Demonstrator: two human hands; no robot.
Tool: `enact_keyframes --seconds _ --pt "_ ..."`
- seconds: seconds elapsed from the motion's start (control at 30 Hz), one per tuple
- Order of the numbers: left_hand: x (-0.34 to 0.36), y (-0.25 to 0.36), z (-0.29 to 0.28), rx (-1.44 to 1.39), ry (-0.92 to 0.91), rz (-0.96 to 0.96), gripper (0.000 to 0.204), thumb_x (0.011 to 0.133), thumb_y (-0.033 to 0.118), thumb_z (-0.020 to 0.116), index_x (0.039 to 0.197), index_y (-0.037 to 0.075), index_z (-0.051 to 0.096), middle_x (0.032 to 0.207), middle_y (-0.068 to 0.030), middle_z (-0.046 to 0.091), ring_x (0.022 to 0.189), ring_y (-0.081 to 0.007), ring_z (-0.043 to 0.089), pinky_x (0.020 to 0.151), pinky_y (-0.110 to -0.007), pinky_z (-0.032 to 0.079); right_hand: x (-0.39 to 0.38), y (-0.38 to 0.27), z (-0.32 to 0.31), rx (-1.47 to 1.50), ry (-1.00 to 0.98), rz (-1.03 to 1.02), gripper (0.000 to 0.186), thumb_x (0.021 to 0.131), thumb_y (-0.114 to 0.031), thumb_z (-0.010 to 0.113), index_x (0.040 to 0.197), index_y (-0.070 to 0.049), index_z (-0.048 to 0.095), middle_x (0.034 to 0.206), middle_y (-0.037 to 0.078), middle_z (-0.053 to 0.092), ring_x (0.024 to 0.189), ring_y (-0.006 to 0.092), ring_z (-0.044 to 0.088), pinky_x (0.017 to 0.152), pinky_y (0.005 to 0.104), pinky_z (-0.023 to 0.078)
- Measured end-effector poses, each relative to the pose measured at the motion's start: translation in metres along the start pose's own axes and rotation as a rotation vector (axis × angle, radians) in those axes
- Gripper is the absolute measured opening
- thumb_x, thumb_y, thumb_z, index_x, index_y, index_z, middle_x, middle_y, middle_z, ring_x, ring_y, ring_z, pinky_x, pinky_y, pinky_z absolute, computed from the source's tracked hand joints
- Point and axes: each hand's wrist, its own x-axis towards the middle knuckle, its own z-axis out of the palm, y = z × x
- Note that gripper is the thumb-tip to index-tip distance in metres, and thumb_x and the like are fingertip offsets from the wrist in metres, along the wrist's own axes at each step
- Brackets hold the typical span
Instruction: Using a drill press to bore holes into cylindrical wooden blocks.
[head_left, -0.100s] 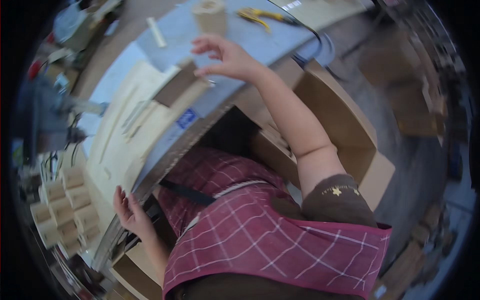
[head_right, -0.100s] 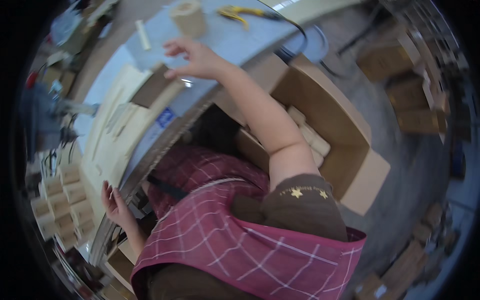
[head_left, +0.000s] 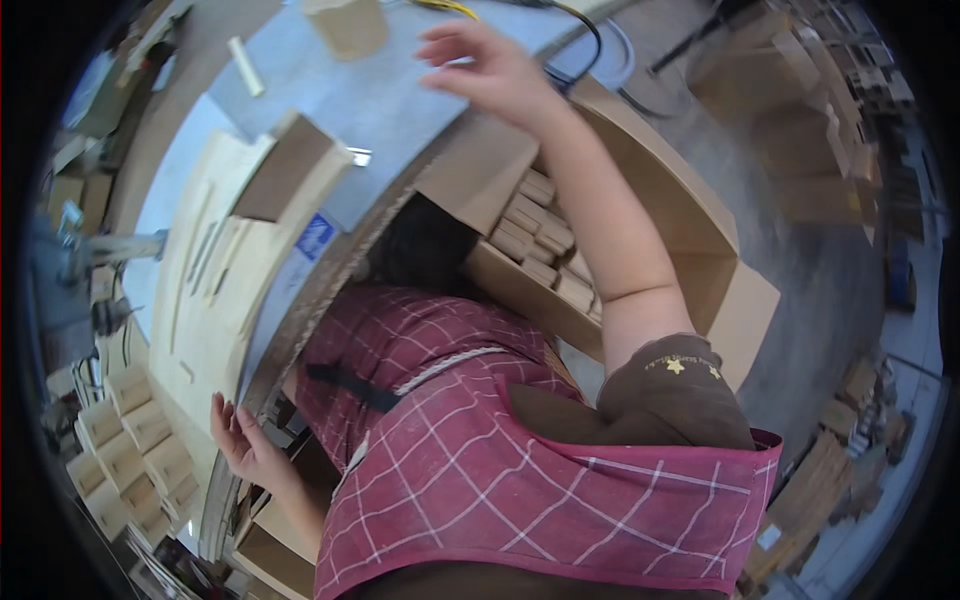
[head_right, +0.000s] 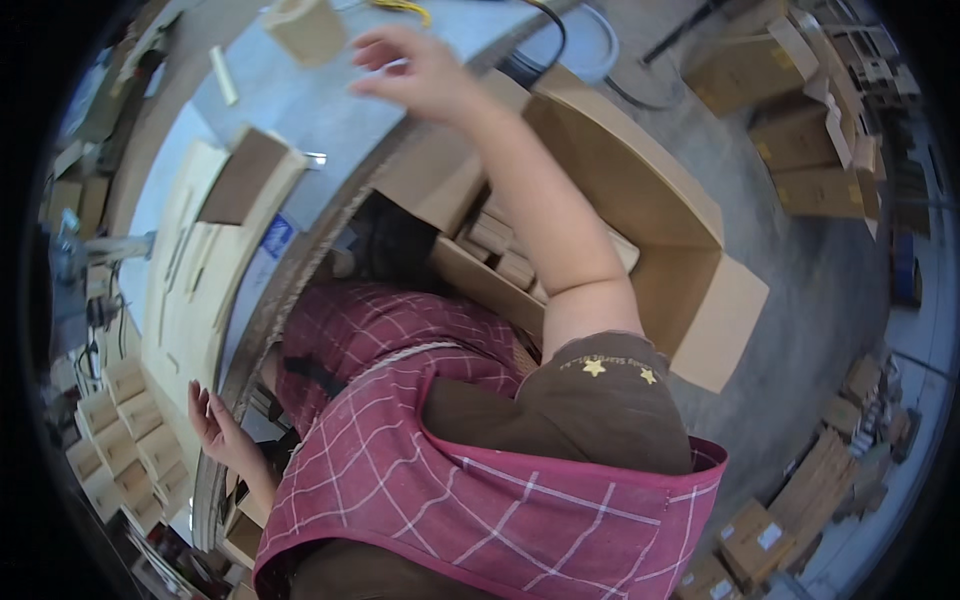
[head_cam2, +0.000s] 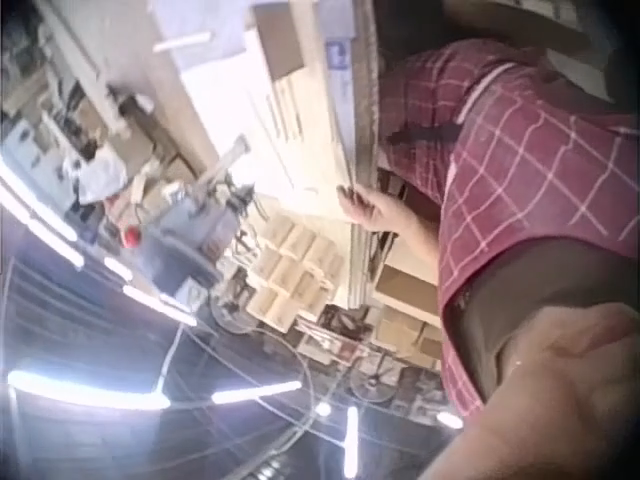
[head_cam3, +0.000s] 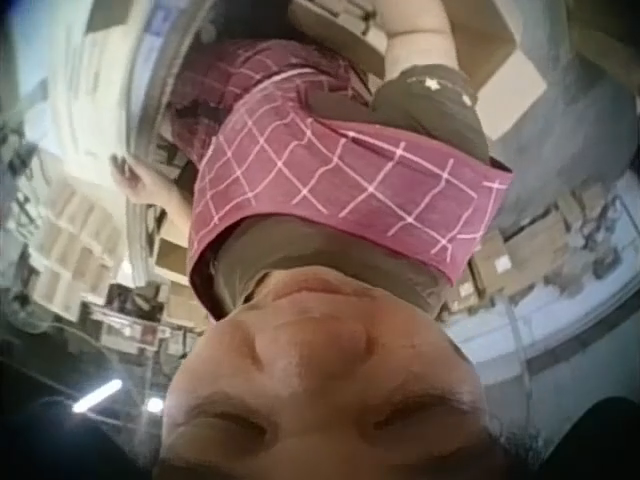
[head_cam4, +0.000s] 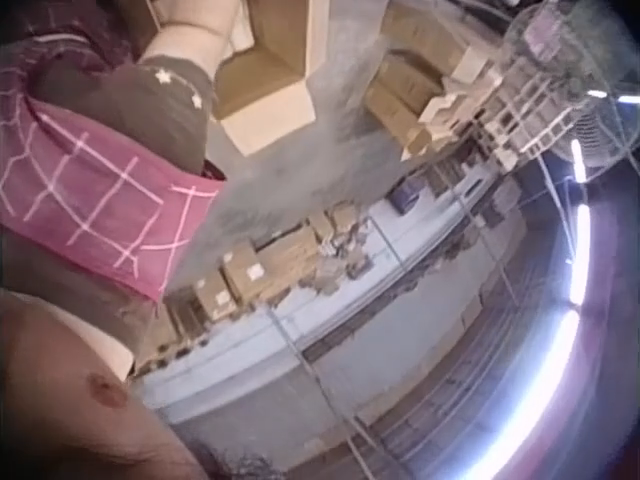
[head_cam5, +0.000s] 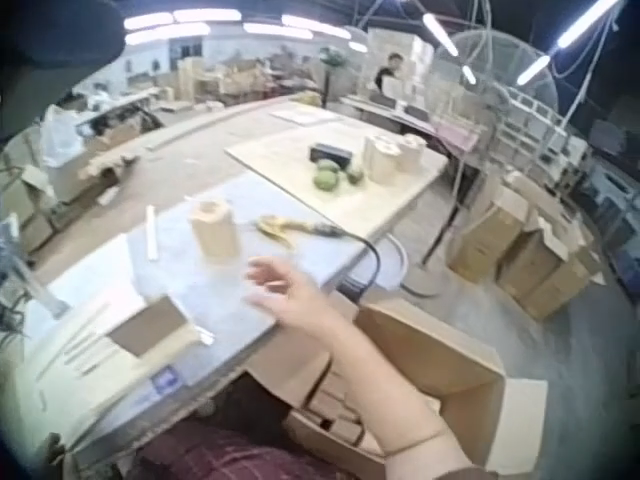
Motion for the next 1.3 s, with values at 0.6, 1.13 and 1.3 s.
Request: enact_keyframes --seconds 0.6,1.13,1.3 --pt "0.004 -0.004 -0.011 0.37 -0.18 -0.019 0.034 0.089 0.008 0.048 0.122 0.001 0.044 0.116 -0.0087 0.05 0.099 -0.0157 0.05 0.083 -0.027 0.041 -0.368 0.279 -0.084 -0.673 0.17 1.327 0.033 0.07 -0.027 0.067 0.095 -0.007 0.059 0.092 0.014 0.059 0.092 0.0292 0.055 0.08 0.0365 0.045" --pt "-0.039 -0.016 -0.103 1.262 -0.182 0.098 0.035 0.082 0.013 0.056 0.115 0.004 0.052 0.11 -0.0162 0.052 0.1 -0.0312 0.051 0.087 -0.038 0.039 -0.273 0.338 -0.07 -1.35 -0.407 1.339 0.046 0.084 -0.023 0.049 0.125 -0.015 0.032 0.13 0.012 0.032 0.115 0.032 0.038 0.085 0.0479 0.042" --pt "-0.031 -0.006 -0.079 1.127 -0.184 0.054 0.034 0.082 0.009 0.055 0.115 0.003 0.051 0.107 -0.0142 0.054 0.094 -0.0268 0.053 0.084 -0.035 0.041 -0.285 0.32 -0.067 -1.333 -0.333 1.159 0.037 0.082 -0.021 0.051 0.116 -0.011 0.041 0.122 0.011 0.039 0.111 0.0316 0.041 0.083 0.0451 0.043"
